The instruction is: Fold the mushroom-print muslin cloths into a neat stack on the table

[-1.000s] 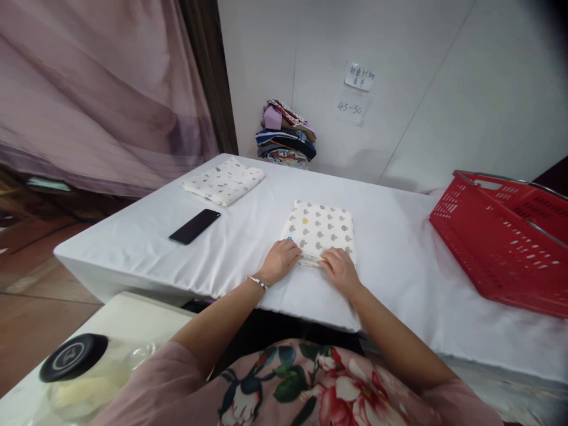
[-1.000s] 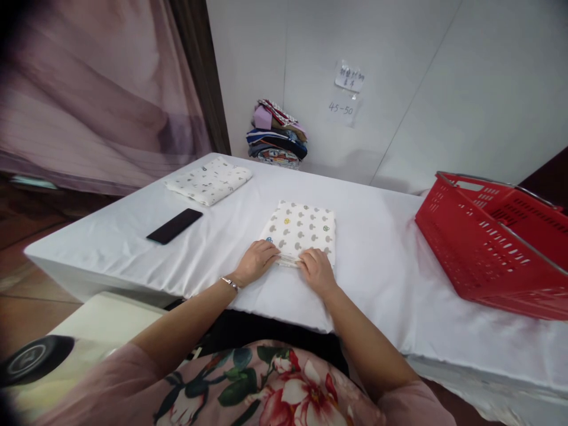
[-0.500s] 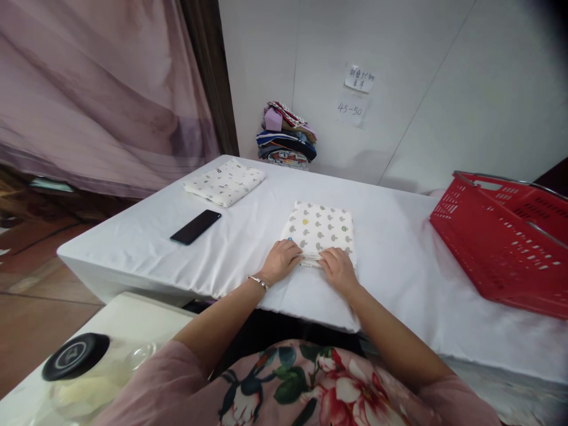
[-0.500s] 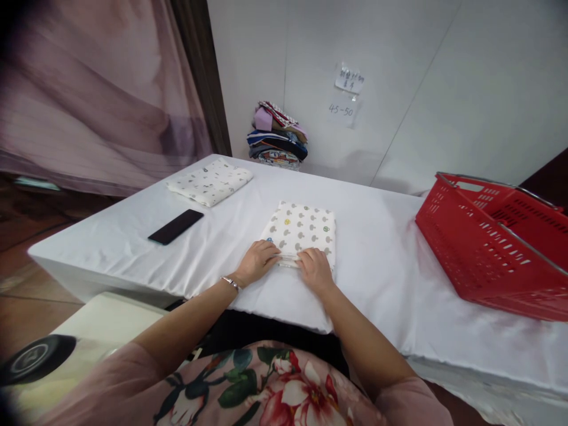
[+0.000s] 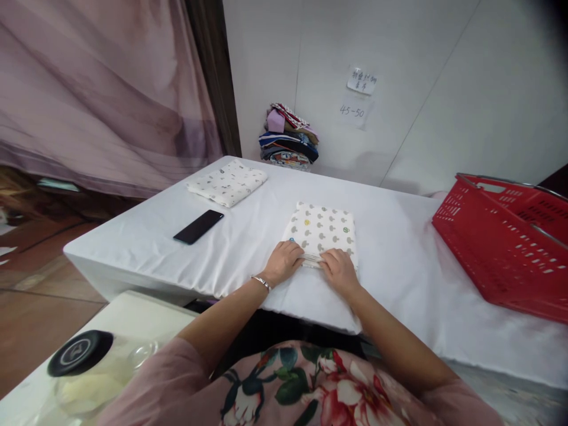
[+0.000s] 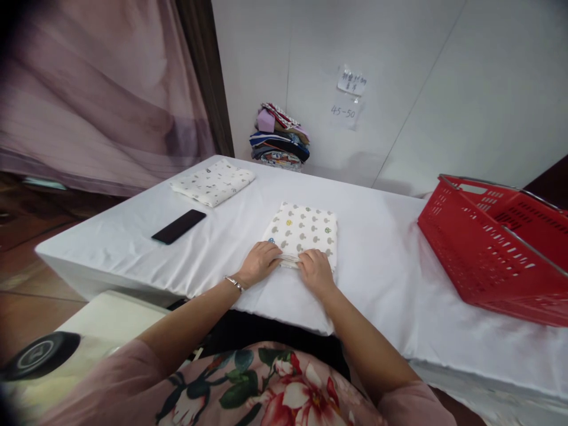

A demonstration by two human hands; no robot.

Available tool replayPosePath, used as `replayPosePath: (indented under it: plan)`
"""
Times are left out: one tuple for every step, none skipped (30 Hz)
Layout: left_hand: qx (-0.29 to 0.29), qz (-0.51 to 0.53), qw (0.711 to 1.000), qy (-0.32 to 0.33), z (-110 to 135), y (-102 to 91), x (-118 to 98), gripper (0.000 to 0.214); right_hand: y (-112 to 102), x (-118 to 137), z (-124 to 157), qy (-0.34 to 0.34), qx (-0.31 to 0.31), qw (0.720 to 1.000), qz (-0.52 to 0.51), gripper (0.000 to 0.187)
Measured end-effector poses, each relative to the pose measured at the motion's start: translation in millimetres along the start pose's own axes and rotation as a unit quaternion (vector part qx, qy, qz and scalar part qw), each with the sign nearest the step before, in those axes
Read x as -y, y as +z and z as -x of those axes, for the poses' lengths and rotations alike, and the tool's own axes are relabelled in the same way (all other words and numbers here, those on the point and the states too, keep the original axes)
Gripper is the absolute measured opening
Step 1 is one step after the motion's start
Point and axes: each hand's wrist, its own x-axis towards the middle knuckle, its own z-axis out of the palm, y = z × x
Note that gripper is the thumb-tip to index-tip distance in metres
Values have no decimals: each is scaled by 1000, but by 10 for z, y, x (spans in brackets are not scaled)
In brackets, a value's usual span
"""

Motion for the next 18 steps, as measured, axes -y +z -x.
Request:
replayPosePath:
  plan:
    - [0,-2,1000,2,-2,-8,-4,12,-7,19,-14,-2,1,1000,4,22]
    - [0,-4,1000,3,-3,-16,-9,11,-13,43,-34,-7,4,1000,10,25]
    - [-1,-5,1000,5,-6,-22,-14,10,-18,73,-58,-13,8,1000,17,28]
    - [-1,-7,1000,6,-8,-27,-18,10,-18,107,-86,-20,13,999,23,29]
    - [0,-10,1000,7,-9,-30,-22,10,-13,140,-116,-26,19,999,28,30]
    - [1,-12,1000,7,-10,-31,-24,10,-2,172,-146,-32,25,999,33,28]
    - [3,-14,1000,7,-9,-29,-25,10,15,197,-172,-38,31,998,36,27]
    - [4,-14,1000,6,-5,-26,-24,11,36,216,-193,-42,36,998,38,25]
    - [3,-13,1000,2,1,-23,-21,11,59,226,-207,-44,39,998,38,24]
    - [-1,-9,1000,-3,12,-23,-14,12,83,228,-213,-45,38,998,37,23]
    - [-7,-3,1000,-11,26,-26,-4,14,106,224,-212,-44,36,998,34,23]
    - [-16,5,1000,-22,46,-35,11,18,125,215,-206,-43,33,998,29,23]
    - [-26,14,999,-37,70,-51,30,24,140,205,-197,-42,29,998,24,23]
    - [-35,24,998,-55,100,-72,53,30,150,194,-186,-42,27,999,19,23]
    - [-43,36,996,-73,133,-97,80,35,155,186,-175,-43,25,999,15,22]
    - [-49,49,993,-92,169,-125,109,37,158,180,-167,-44,26,999,13,22]
    - [-55,64,990,-111,206,-153,138,38,158,178,-160,-44,27,999,12,22]
    - [-61,81,986,-130,243,-178,166,37,157,179,-156,-44,28,999,13,22]
